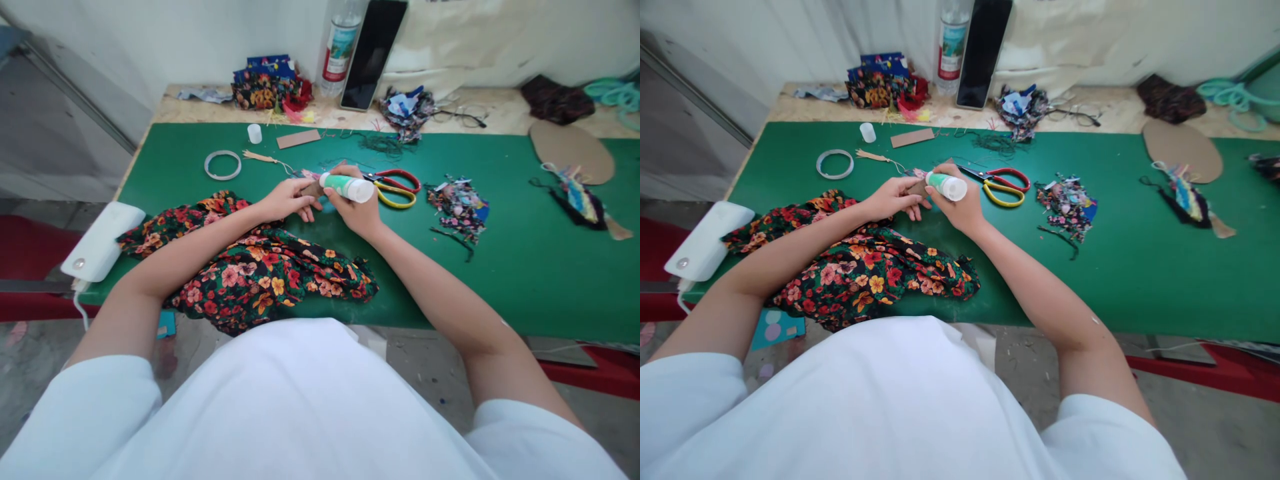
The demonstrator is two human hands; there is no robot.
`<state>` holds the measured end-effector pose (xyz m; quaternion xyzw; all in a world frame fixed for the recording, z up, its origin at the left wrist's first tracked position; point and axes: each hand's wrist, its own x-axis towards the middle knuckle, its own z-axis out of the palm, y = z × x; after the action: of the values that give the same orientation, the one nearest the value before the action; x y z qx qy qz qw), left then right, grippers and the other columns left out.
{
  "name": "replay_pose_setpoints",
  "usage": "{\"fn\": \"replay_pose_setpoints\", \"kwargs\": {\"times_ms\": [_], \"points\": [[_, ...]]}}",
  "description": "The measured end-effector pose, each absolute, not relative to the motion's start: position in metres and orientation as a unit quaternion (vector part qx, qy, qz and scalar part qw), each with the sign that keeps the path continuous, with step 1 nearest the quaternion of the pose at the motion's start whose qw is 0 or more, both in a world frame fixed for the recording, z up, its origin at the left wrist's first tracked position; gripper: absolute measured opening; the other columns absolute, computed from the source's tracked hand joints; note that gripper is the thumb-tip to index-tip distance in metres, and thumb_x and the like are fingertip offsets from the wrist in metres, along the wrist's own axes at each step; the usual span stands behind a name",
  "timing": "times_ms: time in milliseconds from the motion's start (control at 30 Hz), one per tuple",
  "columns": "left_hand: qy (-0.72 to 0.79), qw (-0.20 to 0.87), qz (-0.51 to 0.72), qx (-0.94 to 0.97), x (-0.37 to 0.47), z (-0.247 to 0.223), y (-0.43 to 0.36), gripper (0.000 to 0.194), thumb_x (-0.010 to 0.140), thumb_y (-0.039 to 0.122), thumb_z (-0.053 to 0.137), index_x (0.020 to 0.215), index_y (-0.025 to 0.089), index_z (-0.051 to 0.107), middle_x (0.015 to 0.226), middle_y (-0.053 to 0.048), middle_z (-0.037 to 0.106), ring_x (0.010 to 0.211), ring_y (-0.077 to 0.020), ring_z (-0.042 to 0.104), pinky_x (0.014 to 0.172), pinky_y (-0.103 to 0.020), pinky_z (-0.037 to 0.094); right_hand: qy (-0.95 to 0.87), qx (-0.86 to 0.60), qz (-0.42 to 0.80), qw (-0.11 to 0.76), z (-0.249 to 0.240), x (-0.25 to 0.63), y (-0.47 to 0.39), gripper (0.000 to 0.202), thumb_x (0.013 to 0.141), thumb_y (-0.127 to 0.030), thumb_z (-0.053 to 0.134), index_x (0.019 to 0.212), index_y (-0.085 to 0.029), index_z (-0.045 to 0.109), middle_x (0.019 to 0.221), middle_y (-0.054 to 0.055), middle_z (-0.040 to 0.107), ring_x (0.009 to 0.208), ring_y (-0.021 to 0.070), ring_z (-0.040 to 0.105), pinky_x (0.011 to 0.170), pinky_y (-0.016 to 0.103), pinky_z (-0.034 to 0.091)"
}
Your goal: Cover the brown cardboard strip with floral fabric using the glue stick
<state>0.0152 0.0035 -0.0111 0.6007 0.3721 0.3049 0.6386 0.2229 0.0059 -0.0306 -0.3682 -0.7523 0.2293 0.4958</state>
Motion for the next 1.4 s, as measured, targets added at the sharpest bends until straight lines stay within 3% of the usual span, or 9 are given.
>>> {"fn": "replay_pose_setpoints", "kwargs": {"times_ms": [233, 433, 767, 900, 1067, 1200, 1300, 1400], "points": [[0.378, 0.644, 0.303, 0.593, 0.018, -0.008, 0.001, 0.015, 0.082, 0.008, 0.07, 0.094, 0.012, 0.061, 0.071, 0.002, 0.074, 0.066, -0.0166, 0.079, 0.064, -0.023, 0.064, -0.792, -0.323, 0.289, 0.43, -0.027, 0.223, 0.003, 0.047, 0.088, -0.068, 0.071, 0.112, -0.027, 0.069, 0.116, 0.009, 0.079, 0.104, 0.0284, 0.075, 0.099, 0.048, 0.06], [0.358, 0.658, 0.297, 0.592, 0.015, -0.012, 0.003, 0.031, 0.074, 0.014, 0.085, 0.096, 0.011, 0.063, 0.079, -0.002, 0.078, 0.075, -0.0182, 0.081, 0.07, -0.024, 0.067, -0.811, -0.291, 0.303, 0.407, -0.025, 0.223, 0.002, 0.045, 0.084, -0.065, 0.076, 0.11, -0.028, 0.071, 0.115, 0.009, 0.079, 0.105, 0.0289, 0.075, 0.099, 0.047, 0.06], [0.357, 0.672, 0.311, 0.57, 0.009, -0.018, 0.008, 0.047, 0.08, 0.01, 0.078, 0.125, 0.005, 0.063, 0.098, -0.014, 0.081, 0.078, -0.0194, 0.082, 0.084, -0.037, 0.069, -0.72, -0.416, 0.192, 0.521, -0.036, 0.228, 0.015, 0.05, 0.092, -0.072, 0.063, 0.107, -0.025, 0.07, 0.092, 0.008, 0.076, 0.074, 0.023, 0.068, 0.072, 0.039, 0.06], [0.355, 0.668, 0.308, 0.577, 0.008, -0.019, 0.008, 0.048, 0.079, 0.011, 0.08, 0.123, 0.004, 0.063, 0.102, -0.017, 0.081, 0.079, -0.02, 0.082, 0.086, -0.038, 0.069, -0.703, -0.436, 0.202, 0.525, -0.039, 0.233, 0.021, 0.054, 0.092, -0.074, 0.063, 0.106, -0.023, 0.07, 0.085, 0.005, 0.073, 0.065, 0.0195, 0.061, 0.065, 0.036, 0.056], [0.344, 0.667, 0.308, 0.585, 0.008, -0.019, 0.009, 0.05, 0.077, 0.013, 0.081, 0.122, 0.006, 0.063, 0.103, -0.013, 0.081, 0.081, -0.0192, 0.082, 0.082, -0.032, 0.068, -0.745, -0.389, 0.231, 0.491, -0.034, 0.228, 0.011, 0.058, 0.091, -0.078, 0.061, 0.109, -0.023, 0.067, 0.095, 0.008, 0.075, 0.081, 0.0224, 0.069, 0.078, 0.037, 0.06], [0.326, 0.672, 0.312, 0.588, 0.009, -0.022, 0.011, 0.044, 0.074, 0.012, 0.084, 0.113, 0.011, 0.064, 0.09, -0.003, 0.079, 0.082, -0.0195, 0.082, 0.081, -0.031, 0.069, -0.792, -0.333, 0.284, 0.426, -0.027, 0.225, 0.003, 0.056, 0.09, -0.074, 0.065, 0.113, -0.024, 0.067, 0.111, 0.009, 0.078, 0.098, 0.0252, 0.074, 0.093, 0.04, 0.061], [0.329, 0.668, 0.321, 0.586, 0.01, -0.024, 0.011, 0.039, 0.075, 0.012, 0.084, 0.109, 0.012, 0.064, 0.086, -0.003, 0.076, 0.084, -0.0221, 0.083, 0.085, -0.036, 0.07, -0.811, -0.306, 0.299, 0.399, -0.025, 0.225, 0.001, 0.053, 0.09, -0.072, 0.066, 0.115, -0.024, 0.068, 0.115, 0.008, 0.078, 0.1, 0.0253, 0.075, 0.094, 0.041, 0.06], [0.343, 0.668, 0.326, 0.575, 0.011, -0.024, 0.01, 0.042, 0.08, 0.008, 0.079, 0.119, 0.01, 0.062, 0.092, -0.007, 0.077, 0.087, -0.0253, 0.083, 0.093, -0.046, 0.069, -0.815, -0.309, 0.288, 0.398, -0.024, 0.224, 0.0, 0.048, 0.092, -0.066, 0.067, 0.115, -0.024, 0.068, 0.114, 0.007, 0.079, 0.097, 0.0251, 0.075, 0.09, 0.041, 0.06]]}}
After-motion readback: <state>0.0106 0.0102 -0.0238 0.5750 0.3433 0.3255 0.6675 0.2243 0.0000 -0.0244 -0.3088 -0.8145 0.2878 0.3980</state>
